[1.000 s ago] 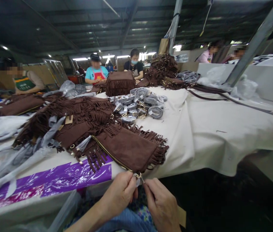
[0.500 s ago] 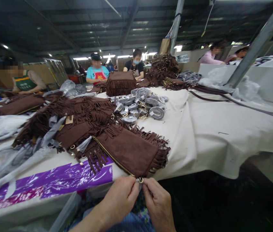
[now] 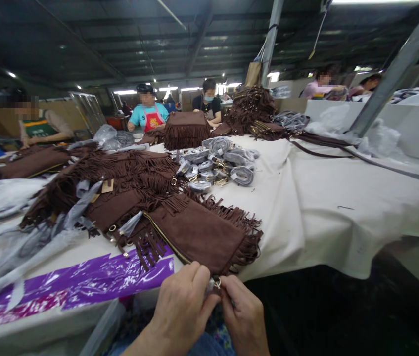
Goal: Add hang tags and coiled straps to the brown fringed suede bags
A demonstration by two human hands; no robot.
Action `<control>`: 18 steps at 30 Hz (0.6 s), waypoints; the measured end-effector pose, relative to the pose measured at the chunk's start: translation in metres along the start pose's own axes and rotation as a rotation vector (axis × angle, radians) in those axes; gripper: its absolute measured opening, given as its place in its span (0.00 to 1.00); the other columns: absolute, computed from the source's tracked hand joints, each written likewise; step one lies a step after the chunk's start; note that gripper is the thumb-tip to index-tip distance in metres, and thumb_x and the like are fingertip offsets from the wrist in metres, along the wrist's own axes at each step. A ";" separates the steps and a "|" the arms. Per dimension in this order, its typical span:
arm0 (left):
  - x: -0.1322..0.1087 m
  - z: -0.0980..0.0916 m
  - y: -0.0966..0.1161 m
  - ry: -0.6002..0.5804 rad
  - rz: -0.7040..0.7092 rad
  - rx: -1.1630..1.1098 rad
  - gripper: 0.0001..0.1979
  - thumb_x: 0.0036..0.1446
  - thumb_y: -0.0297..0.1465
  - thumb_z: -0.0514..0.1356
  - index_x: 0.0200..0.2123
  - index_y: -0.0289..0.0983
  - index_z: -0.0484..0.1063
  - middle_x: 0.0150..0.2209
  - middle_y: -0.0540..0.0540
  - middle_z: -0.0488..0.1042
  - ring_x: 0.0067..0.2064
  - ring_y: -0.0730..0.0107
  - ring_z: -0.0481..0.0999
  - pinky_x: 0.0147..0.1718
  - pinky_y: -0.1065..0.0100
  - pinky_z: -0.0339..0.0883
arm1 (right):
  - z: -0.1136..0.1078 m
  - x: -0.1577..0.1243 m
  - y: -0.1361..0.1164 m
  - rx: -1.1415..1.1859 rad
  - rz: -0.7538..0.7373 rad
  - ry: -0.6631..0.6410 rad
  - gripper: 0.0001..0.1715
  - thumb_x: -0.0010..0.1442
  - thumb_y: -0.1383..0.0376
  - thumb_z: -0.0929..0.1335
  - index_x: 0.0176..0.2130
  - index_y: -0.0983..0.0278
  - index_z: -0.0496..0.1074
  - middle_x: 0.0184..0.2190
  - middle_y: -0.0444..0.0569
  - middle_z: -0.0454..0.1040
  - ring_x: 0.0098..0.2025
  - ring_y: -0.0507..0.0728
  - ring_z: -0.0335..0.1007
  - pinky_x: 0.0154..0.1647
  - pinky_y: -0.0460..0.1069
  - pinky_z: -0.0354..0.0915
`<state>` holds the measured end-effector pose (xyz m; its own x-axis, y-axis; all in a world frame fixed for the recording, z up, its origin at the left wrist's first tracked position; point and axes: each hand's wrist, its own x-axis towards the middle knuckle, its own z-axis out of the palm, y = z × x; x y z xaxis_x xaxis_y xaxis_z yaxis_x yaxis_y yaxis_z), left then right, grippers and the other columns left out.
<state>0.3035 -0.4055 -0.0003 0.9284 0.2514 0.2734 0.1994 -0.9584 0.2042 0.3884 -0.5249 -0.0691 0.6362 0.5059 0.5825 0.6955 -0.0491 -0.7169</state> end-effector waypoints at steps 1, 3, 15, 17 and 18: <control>0.000 0.002 -0.001 0.040 0.042 -0.012 0.03 0.58 0.29 0.59 0.32 0.39 0.66 0.31 0.48 0.71 0.33 0.65 0.70 0.30 0.67 0.55 | -0.001 0.000 0.000 0.002 -0.006 -0.002 0.16 0.69 0.67 0.59 0.32 0.61 0.70 0.25 0.44 0.70 0.26 0.53 0.70 0.28 0.43 0.64; 0.002 0.003 -0.003 0.097 0.139 -0.040 0.03 0.61 0.29 0.56 0.34 0.38 0.67 0.30 0.48 0.70 0.31 0.67 0.69 0.29 0.67 0.54 | -0.002 0.001 -0.001 0.008 -0.017 -0.007 0.15 0.69 0.66 0.59 0.33 0.61 0.70 0.26 0.44 0.70 0.26 0.53 0.71 0.28 0.42 0.65; 0.015 -0.012 -0.004 0.074 0.074 -0.548 0.13 0.64 0.27 0.51 0.26 0.36 0.67 0.27 0.49 0.66 0.29 0.73 0.66 0.28 0.71 0.55 | -0.007 0.002 -0.001 0.099 0.002 -0.108 0.12 0.69 0.66 0.60 0.36 0.61 0.70 0.29 0.45 0.70 0.31 0.54 0.71 0.32 0.43 0.66; 0.025 -0.023 -0.011 0.094 -0.014 -0.647 0.12 0.63 0.28 0.53 0.27 0.36 0.68 0.27 0.50 0.66 0.30 0.74 0.66 0.30 0.72 0.57 | -0.014 0.004 0.001 0.118 0.004 -0.088 0.09 0.68 0.67 0.62 0.39 0.60 0.72 0.33 0.46 0.72 0.34 0.55 0.72 0.35 0.44 0.67; 0.030 -0.028 -0.014 0.112 -0.040 -0.677 0.11 0.63 0.28 0.54 0.27 0.36 0.68 0.27 0.50 0.66 0.30 0.74 0.66 0.30 0.72 0.58 | -0.016 0.005 0.002 0.123 0.007 -0.054 0.08 0.67 0.67 0.63 0.39 0.60 0.72 0.35 0.47 0.72 0.36 0.55 0.72 0.37 0.44 0.67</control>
<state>0.3193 -0.3806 0.0313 0.8791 0.3326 0.3414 -0.0402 -0.6619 0.7485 0.3981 -0.5366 -0.0610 0.6196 0.5516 0.5584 0.6430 0.0514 -0.7642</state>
